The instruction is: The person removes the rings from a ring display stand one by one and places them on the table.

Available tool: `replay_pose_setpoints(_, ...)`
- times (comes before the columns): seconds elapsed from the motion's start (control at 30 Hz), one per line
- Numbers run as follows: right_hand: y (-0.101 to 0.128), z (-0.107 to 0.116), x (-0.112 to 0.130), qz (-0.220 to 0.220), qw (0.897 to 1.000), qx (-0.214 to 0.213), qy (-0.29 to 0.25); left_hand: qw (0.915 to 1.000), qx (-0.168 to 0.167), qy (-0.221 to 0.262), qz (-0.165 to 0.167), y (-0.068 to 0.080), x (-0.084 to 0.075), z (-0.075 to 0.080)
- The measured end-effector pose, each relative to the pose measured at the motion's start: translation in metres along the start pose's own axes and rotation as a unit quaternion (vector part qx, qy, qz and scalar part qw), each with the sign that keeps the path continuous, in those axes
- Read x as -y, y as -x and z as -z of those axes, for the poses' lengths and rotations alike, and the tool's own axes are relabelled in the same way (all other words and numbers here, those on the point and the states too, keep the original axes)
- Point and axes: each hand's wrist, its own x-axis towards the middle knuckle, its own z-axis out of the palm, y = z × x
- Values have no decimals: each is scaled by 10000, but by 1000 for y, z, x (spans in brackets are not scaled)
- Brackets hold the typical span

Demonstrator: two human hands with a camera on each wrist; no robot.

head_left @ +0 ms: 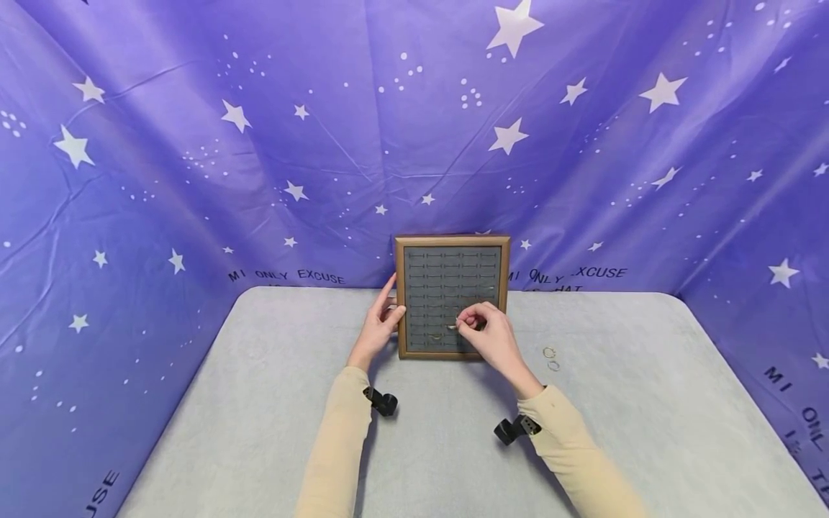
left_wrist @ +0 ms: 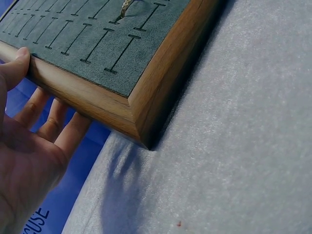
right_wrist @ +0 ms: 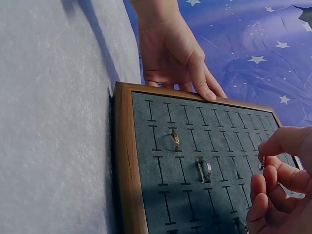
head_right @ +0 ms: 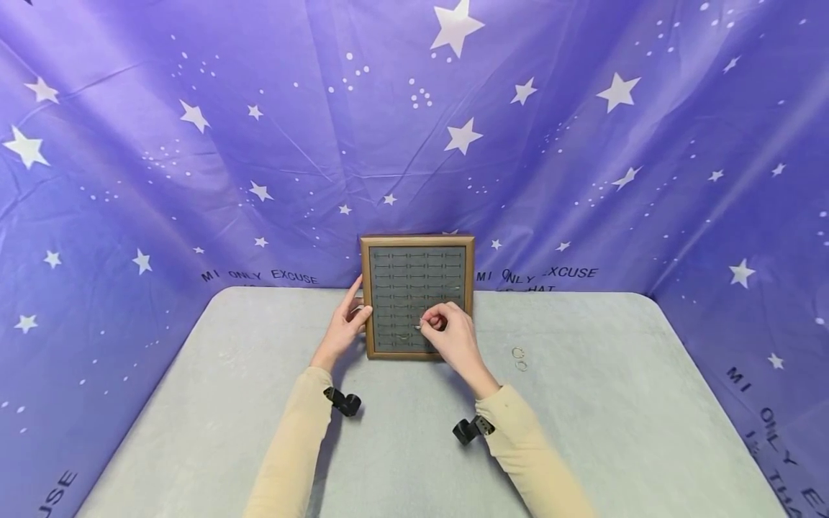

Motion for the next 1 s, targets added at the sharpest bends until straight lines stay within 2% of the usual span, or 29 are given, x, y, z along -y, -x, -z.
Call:
replay_pose_setpoints(0.57, 22, 3, -14, -174, 9995, 61, -242, 9999, -15, -163, -37, 0, 1, 0)
replay_pose_setpoints(1.0, 41, 18, -35, -671, 9972, 197, -257, 9999, -30, -126, -75, -1, 3, 1)
